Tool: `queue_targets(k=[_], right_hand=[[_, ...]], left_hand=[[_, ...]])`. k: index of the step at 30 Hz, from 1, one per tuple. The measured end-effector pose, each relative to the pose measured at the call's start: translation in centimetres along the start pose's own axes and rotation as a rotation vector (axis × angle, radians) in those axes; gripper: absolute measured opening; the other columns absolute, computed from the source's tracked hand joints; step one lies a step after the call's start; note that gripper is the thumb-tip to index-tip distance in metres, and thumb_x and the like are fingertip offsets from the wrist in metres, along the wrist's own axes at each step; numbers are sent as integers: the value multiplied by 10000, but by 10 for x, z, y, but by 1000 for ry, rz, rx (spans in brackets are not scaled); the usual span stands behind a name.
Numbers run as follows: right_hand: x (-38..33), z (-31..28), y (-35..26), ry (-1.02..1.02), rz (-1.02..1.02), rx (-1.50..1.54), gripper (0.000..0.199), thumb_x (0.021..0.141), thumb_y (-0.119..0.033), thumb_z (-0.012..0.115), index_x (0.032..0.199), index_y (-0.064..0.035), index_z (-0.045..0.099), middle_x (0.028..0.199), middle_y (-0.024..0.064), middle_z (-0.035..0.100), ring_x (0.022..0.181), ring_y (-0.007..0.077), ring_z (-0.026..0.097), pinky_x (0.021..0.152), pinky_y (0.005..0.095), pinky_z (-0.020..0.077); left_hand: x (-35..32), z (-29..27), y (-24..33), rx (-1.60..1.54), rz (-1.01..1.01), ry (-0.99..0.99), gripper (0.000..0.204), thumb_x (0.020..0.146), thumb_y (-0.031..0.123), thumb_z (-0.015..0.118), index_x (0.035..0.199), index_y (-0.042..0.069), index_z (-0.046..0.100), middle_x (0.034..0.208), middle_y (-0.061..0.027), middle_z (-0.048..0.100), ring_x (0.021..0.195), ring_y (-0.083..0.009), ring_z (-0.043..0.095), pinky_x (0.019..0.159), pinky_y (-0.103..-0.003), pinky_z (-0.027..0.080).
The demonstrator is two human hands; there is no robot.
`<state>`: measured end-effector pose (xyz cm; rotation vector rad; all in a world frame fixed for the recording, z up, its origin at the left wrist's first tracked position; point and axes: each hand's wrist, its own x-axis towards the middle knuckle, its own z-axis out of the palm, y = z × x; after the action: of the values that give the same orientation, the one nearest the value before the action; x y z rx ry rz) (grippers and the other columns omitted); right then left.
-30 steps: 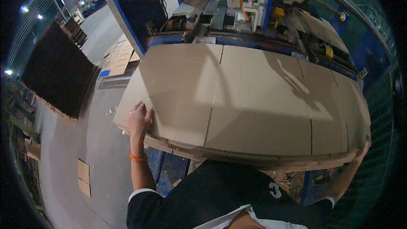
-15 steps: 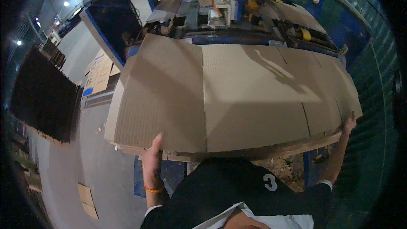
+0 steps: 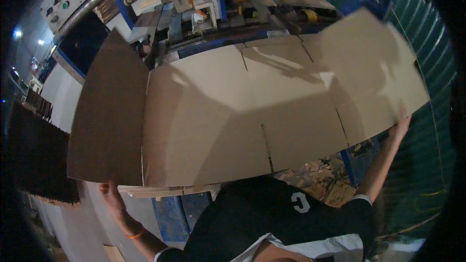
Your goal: The person repeatedly picks up flat cardboard sheets from a stack and places them onto a machine feed table, aligning them by hand. The person continues this cycle throughout the clip, maintaining a neat stack on the table.
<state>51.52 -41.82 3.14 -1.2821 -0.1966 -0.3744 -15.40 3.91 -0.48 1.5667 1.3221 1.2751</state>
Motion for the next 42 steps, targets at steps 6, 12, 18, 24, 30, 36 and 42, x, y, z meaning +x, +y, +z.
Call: queue_targets(k=[6, 12, 18, 24, 30, 36, 42], right_hand=[[-150, 76, -65, -384, -540, -248, 418, 788, -205, 648, 1120, 12, 514, 1119, 132, 560, 941, 281, 573, 855, 404, 463], [-226, 126, -55, -1413, -1138, -671, 393, 736, -234, 622, 1118, -153, 580, 1200, 77, 550, 1056, 305, 554, 873, 403, 484], [-240, 147, -3, -1558, -1258, -681, 425, 772, -377, 590, 1157, -199, 554, 1246, 73, 516, 1082, 299, 528, 908, 403, 449], [-230, 159, 11, -1602, -1107, -673, 513, 795, -488, 551, 1190, -161, 527, 1290, 95, 469, 1154, 319, 458, 958, 437, 388], [-211, 185, 27, -1504, -958, -766, 702, 682, -584, 629, 1193, -114, 527, 1302, 111, 447, 1219, 318, 390, 999, 483, 304], [-216, 189, 30, -1514, -872, -783, 709, 712, -593, 589, 1223, -110, 500, 1314, 123, 427, 1226, 334, 363, 990, 499, 282], [-218, 190, 39, -1533, -823, -763, 731, 741, -633, 526, 1247, -108, 474, 1350, 131, 384, 1253, 337, 321, 1006, 529, 252]], left_hand=[[-22, 67, -24, -74, 172, -56, 325, 868, 79, 528, 1171, -15, 459, 1087, -86, 541, 989, -156, 500, 844, -303, 411], [-38, 101, 37, 338, 704, -309, 395, 759, 55, 572, 1153, 32, 555, 1194, -151, 541, 1090, -251, 517, 954, -393, 374], [-60, 145, 56, 665, 861, -744, 467, 718, 41, 548, 1168, 159, 583, 1253, -93, 521, 1164, -291, 476, 1001, -453, 339], [-45, 148, 48, 741, 893, -782, 489, 723, 92, 580, 1208, 139, 539, 1280, -101, 491, 1183, -298, 457, 1012, -468, 320], [-31, 159, 46, 763, 891, -779, 545, 688, 66, 592, 1225, 124, 518, 1326, -115, 441, 1229, -302, 410, 1036, -473, 286], [-34, 159, 52, 714, 797, -807, 584, 628, 12, 598, 1200, 109, 533, 1319, -133, 446, 1238, -312, 399, 1037, -468, 283], [-67, 147, 82, 607, 942, -871, 495, 641, 17, 633, 1127, 90, 574, 1207, -125, 524, 1121, -298, 485, 970, -413, 360]])
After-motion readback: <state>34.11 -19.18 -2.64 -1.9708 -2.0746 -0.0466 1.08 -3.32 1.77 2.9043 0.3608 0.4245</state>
